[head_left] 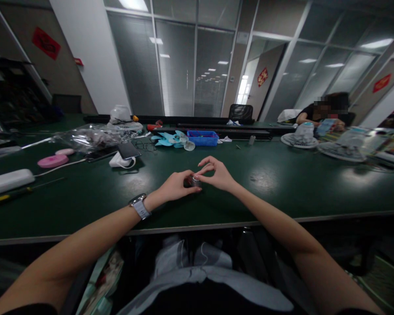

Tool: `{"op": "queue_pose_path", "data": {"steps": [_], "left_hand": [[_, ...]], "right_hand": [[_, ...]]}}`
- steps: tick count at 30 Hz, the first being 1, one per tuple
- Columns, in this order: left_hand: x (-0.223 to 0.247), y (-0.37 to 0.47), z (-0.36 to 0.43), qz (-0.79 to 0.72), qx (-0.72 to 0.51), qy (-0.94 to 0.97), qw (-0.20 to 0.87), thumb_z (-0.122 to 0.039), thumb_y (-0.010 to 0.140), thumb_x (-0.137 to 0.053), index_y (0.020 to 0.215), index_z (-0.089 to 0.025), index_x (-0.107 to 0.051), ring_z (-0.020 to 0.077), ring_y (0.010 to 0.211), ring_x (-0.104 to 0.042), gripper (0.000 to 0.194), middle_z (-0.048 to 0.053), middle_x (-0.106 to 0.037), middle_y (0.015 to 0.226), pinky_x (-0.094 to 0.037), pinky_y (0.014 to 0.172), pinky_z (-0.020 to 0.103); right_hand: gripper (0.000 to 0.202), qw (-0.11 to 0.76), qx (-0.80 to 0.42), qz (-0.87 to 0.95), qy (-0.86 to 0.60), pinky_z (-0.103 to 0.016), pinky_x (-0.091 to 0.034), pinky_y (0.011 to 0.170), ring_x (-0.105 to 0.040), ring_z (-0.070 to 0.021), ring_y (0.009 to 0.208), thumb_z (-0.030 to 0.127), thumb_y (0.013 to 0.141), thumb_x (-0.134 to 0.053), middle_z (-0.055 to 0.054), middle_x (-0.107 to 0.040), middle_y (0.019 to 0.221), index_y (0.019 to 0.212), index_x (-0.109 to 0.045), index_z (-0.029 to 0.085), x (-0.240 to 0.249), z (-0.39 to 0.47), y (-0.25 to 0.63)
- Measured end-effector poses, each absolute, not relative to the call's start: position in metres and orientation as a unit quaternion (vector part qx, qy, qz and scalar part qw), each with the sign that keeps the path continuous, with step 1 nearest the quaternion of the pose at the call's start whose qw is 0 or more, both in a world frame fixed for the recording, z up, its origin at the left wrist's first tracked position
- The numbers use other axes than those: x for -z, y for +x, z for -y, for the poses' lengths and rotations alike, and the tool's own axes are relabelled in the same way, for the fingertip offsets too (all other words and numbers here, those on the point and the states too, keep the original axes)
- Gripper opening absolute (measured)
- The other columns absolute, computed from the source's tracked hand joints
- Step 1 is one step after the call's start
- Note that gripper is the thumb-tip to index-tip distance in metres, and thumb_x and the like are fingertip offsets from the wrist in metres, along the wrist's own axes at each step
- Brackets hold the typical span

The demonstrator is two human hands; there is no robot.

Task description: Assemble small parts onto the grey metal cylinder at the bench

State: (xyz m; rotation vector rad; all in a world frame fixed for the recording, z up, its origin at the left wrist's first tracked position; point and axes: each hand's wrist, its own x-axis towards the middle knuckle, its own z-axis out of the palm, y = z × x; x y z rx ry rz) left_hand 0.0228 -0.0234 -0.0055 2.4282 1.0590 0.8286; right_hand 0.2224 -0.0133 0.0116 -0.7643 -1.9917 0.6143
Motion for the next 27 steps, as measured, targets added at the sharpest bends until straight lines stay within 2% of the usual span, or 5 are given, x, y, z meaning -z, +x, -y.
{"op": "queue_pose_path", "data": {"steps": [8, 13, 19, 22, 27], "left_hand": [[0.004, 0.023, 0.024, -0.37, -0.295, 0.861, 0.189, -0.053, 0.077, -0.064, 0.095, -0.019, -0.061, 0.0166, 0.073, -0.063, 0.039, 0.003, -0.068, 0.083, -0.047, 0.065, 0.026], [0.006, 0.023, 0.023, -0.375, -0.295, 0.859, 0.188, -0.053, 0.075, -0.065, 0.099, -0.019, -0.061, 0.0172, 0.074, -0.064, 0.042, 0.003, -0.068, 0.085, -0.049, 0.067, 0.027], [0.006, 0.022, 0.025, -0.392, -0.3, 0.854, 0.166, -0.052, 0.075, -0.067, 0.104, -0.02, -0.062, 0.0186, 0.078, -0.065, 0.043, 0.004, -0.069, 0.088, -0.05, 0.071, 0.029], [0.006, 0.021, 0.023, -0.407, -0.302, 0.848, 0.156, -0.054, 0.074, -0.066, 0.103, -0.021, -0.062, 0.0194, 0.078, -0.065, 0.044, 0.004, -0.07, 0.088, -0.05, 0.072, 0.03], [0.007, 0.02, 0.021, -0.414, -0.303, 0.845, 0.152, -0.055, 0.074, -0.065, 0.102, -0.021, -0.062, 0.02, 0.078, -0.066, 0.044, 0.004, -0.07, 0.087, -0.05, 0.072, 0.03]], "right_hand": [[0.039, 0.436, -0.237, 0.818, -0.291, -0.039, -0.048, 0.091, -0.071, -0.0203, 0.086, 0.03, 0.075, -0.072, -0.002, -0.073, 0.079, 0.105, -0.05, 0.019, -0.013, 0.014, 0.224], [0.035, 0.47, -0.217, 0.803, -0.296, -0.037, -0.049, 0.089, -0.071, -0.0197, 0.084, 0.031, 0.075, -0.071, -0.003, -0.073, 0.082, 0.102, -0.053, 0.018, -0.013, 0.011, 0.223], [0.047, 0.492, -0.26, 0.763, -0.328, -0.038, -0.05, 0.088, -0.072, -0.0205, 0.086, 0.035, 0.073, -0.073, -0.005, -0.074, 0.083, 0.11, -0.048, 0.018, -0.011, -0.005, 0.24], [0.052, 0.433, -0.256, 0.792, -0.347, -0.041, -0.048, 0.092, -0.072, -0.0215, 0.087, 0.034, 0.071, -0.074, -0.005, -0.075, 0.082, 0.114, -0.049, 0.017, -0.007, -0.014, 0.254], [0.056, 0.299, -0.319, 0.837, -0.33, -0.044, -0.043, 0.098, -0.071, -0.0206, 0.089, 0.029, 0.071, -0.074, -0.006, -0.075, 0.085, 0.12, -0.051, 0.015, 0.007, -0.026, 0.263]]}}
